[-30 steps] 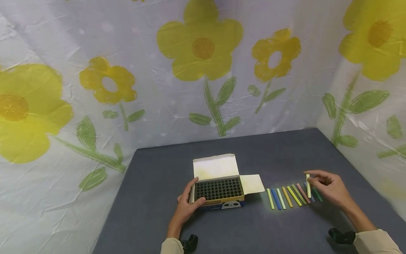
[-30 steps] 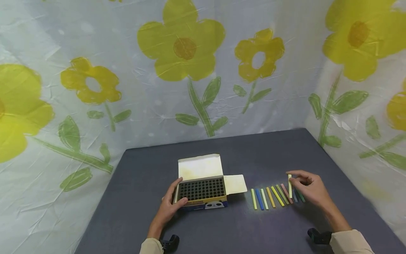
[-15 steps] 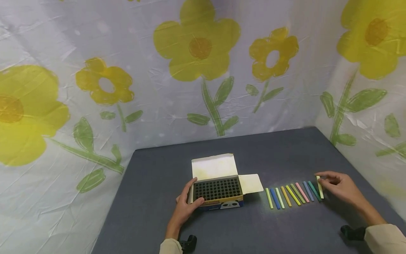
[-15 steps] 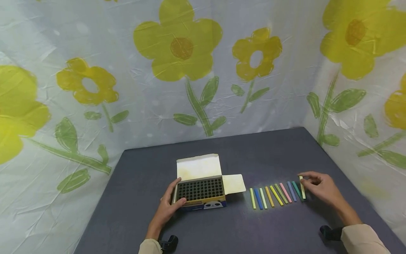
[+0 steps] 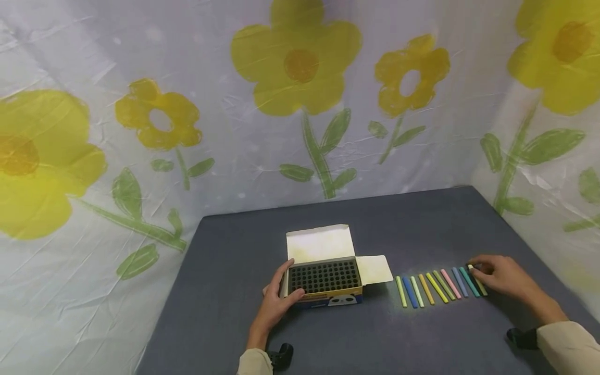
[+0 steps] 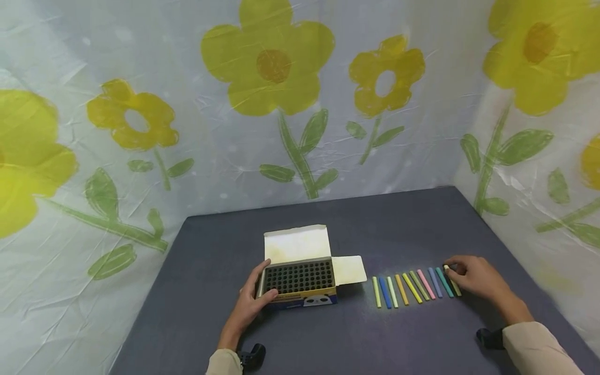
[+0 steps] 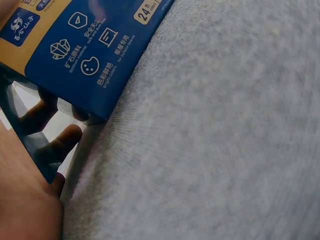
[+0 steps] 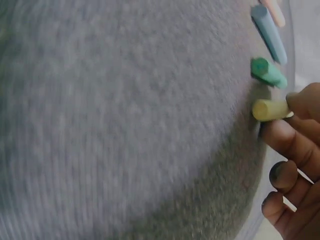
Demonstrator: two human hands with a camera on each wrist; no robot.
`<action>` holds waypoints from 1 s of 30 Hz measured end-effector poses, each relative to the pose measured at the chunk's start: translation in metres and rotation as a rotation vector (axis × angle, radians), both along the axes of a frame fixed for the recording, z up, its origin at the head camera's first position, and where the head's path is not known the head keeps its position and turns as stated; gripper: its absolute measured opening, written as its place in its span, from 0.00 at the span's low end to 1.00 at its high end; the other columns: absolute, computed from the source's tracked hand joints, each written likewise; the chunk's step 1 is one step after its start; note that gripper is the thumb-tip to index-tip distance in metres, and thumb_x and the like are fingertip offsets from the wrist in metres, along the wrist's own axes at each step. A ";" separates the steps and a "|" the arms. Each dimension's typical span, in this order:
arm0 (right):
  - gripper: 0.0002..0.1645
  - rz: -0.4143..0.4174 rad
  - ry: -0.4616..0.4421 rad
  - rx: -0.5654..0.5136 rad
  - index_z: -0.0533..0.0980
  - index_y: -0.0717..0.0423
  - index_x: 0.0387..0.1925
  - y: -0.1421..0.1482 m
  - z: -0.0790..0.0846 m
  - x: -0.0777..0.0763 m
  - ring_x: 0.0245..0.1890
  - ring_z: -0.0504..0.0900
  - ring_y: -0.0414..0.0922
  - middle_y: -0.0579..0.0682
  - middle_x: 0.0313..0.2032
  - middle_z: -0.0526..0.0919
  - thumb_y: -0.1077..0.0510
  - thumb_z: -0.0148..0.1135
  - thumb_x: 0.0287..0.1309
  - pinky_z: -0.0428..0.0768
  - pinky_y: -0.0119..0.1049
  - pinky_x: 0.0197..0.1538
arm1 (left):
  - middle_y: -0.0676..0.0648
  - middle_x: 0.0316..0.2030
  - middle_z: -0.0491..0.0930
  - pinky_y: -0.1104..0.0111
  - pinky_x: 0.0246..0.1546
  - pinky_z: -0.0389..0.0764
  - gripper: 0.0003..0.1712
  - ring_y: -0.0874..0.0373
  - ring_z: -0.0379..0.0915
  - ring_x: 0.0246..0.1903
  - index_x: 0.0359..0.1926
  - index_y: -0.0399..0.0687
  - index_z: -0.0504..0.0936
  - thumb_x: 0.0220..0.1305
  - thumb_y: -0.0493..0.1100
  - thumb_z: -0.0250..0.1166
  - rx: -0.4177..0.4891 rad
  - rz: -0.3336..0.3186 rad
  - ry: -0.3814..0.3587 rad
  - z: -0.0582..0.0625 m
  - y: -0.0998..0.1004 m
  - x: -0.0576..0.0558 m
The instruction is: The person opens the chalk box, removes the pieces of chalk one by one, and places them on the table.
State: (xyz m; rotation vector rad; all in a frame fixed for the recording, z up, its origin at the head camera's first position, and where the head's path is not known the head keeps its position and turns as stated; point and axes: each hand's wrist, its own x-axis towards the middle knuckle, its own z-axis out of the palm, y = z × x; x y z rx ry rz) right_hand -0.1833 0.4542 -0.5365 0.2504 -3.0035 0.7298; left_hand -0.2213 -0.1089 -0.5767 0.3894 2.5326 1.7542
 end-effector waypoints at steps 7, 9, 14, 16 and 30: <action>0.17 0.000 -0.046 0.028 0.82 0.65 0.51 0.000 0.001 -0.001 0.21 0.74 0.31 0.46 0.29 0.87 0.56 0.64 0.68 0.72 0.35 0.26 | 0.48 0.77 0.60 0.36 0.56 0.68 0.44 0.37 0.54 0.71 0.74 0.80 0.63 0.61 0.52 0.74 -0.013 0.000 0.006 0.002 0.003 0.000; 0.17 0.000 -0.043 0.037 0.83 0.63 0.50 0.001 0.002 -0.001 0.23 0.77 0.32 0.47 0.32 0.88 0.54 0.63 0.69 0.74 0.37 0.27 | 0.48 0.77 0.59 0.35 0.58 0.68 0.45 0.37 0.56 0.72 0.75 0.79 0.63 0.62 0.51 0.74 -0.004 -0.011 0.010 0.002 0.003 0.000; 0.21 -0.055 -0.023 0.027 0.83 0.62 0.52 0.003 0.005 0.004 0.19 0.73 0.33 0.43 0.25 0.84 0.49 0.60 0.72 0.70 0.36 0.25 | 0.49 0.78 0.57 0.33 0.60 0.66 0.45 0.37 0.54 0.75 0.75 0.79 0.61 0.62 0.50 0.73 0.004 -0.040 0.012 0.002 0.005 -0.002; 0.24 -0.091 -0.003 0.005 0.81 0.62 0.54 0.000 0.008 0.006 0.19 0.72 0.32 0.44 0.25 0.84 0.46 0.58 0.73 0.70 0.36 0.24 | 0.50 0.79 0.56 0.31 0.61 0.63 0.47 0.37 0.52 0.75 0.76 0.79 0.60 0.62 0.50 0.73 0.004 -0.042 0.009 0.001 0.006 -0.003; 0.35 -0.209 0.335 -0.111 0.67 0.63 0.71 -0.079 0.037 0.020 0.58 0.69 0.72 0.74 0.62 0.74 0.48 0.58 0.72 0.59 0.72 0.53 | 0.45 0.76 0.63 0.41 0.59 0.46 0.39 0.40 0.54 0.71 0.78 0.63 0.62 0.69 0.49 0.65 -0.097 0.132 0.266 0.008 -0.004 0.007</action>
